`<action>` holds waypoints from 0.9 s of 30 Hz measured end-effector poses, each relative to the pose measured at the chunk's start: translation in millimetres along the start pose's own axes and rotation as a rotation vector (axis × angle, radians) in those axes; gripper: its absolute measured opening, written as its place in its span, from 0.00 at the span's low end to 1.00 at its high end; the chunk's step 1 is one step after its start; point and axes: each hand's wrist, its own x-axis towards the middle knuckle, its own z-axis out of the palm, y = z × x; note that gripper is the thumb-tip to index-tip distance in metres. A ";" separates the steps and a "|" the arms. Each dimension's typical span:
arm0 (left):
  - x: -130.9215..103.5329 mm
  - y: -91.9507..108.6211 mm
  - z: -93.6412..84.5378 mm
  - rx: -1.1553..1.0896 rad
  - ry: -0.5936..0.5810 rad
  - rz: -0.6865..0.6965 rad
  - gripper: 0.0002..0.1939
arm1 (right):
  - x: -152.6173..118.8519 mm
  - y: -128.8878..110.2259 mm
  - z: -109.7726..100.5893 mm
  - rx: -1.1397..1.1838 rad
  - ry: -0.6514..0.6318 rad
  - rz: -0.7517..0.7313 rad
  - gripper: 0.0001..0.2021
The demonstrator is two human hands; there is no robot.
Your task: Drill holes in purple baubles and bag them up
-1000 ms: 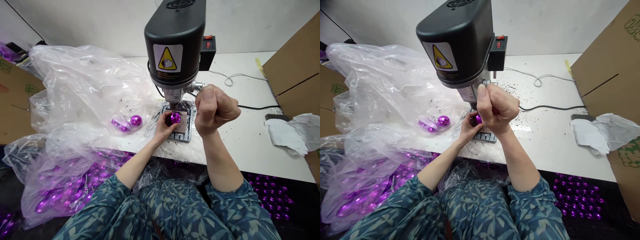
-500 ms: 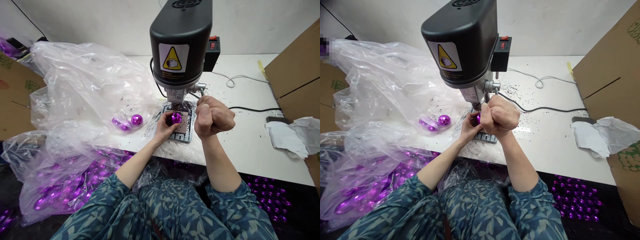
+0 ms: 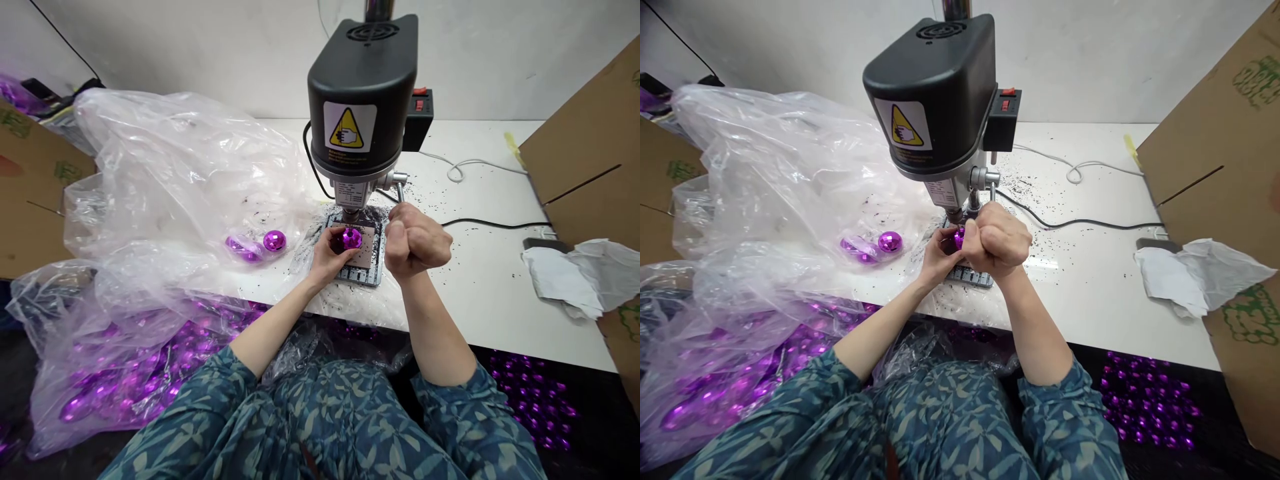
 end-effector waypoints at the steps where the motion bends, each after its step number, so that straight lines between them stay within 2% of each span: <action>1: 0.6 0.0 0.4 0.001 0.001 0.003 0.28 | 9.7 -4.7 1.3 0.023 0.038 0.028 0.26; 3: 0.2 2.0 0.9 0.011 0.020 0.009 0.28 | 33.1 -12.7 5.6 0.071 0.114 0.121 0.27; 5: -5.6 8.0 -0.1 0.058 0.062 0.038 0.27 | 55.5 -16.7 11.3 0.052 0.134 0.233 0.28; 7: -20.0 17.8 -3.9 0.149 0.082 0.127 0.26 | 70.9 -17.0 17.1 0.025 0.141 0.284 0.28; 8: -30.7 23.2 -6.8 0.193 0.057 0.197 0.25 | 75.0 -16.3 19.7 0.046 0.156 0.279 0.27; 10: -58.1 32.2 -13.9 0.225 -0.097 0.369 0.24 | 77.7 -14.7 23.6 0.104 0.195 0.258 0.26; 12: -89.2 36.2 -20.9 0.220 -0.373 0.505 0.25 | 76.0 -13.3 25.5 0.095 0.198 0.263 0.26; 15: -127.1 31.4 -28.5 0.362 -0.746 0.548 0.20 | 72.3 -8.6 24.9 0.006 0.175 0.276 0.27; 17: -135.7 24.2 -33.4 0.432 -0.834 0.523 0.17 | 70.6 -3.0 23.5 0.024 0.145 0.263 0.26; 18: -133.3 20.7 -37.1 0.438 -0.820 0.525 0.17 | 70.2 -0.1 22.9 0.055 0.133 0.248 0.26; 19: -126.2 17.6 -42.2 0.440 -0.758 0.534 0.18 | 70.0 2.4 22.3 0.091 0.124 0.236 0.25; 20: -115.0 15.2 -49.0 0.455 -0.645 0.538 0.18 | 70.2 3.9 22.0 0.121 0.121 0.232 0.25; 22: -83.7 12.6 -67.9 0.551 -0.310 0.500 0.13 | 71.0 3.3 21.7 0.143 0.136 0.233 0.26; 24: -48.4 12.0 -91.9 0.715 0.009 0.342 0.13 | 72.2 -1.6 21.5 0.128 0.168 0.239 0.27; 25: -32.2 11.9 -104.5 0.813 0.066 0.251 0.16 | 72.6 -4.5 21.4 0.119 0.186 0.242 0.27; 27: -7.0 11.3 -127.1 0.971 0.054 0.093 0.20 | 72.7 -9.2 20.9 0.105 0.197 0.253 0.27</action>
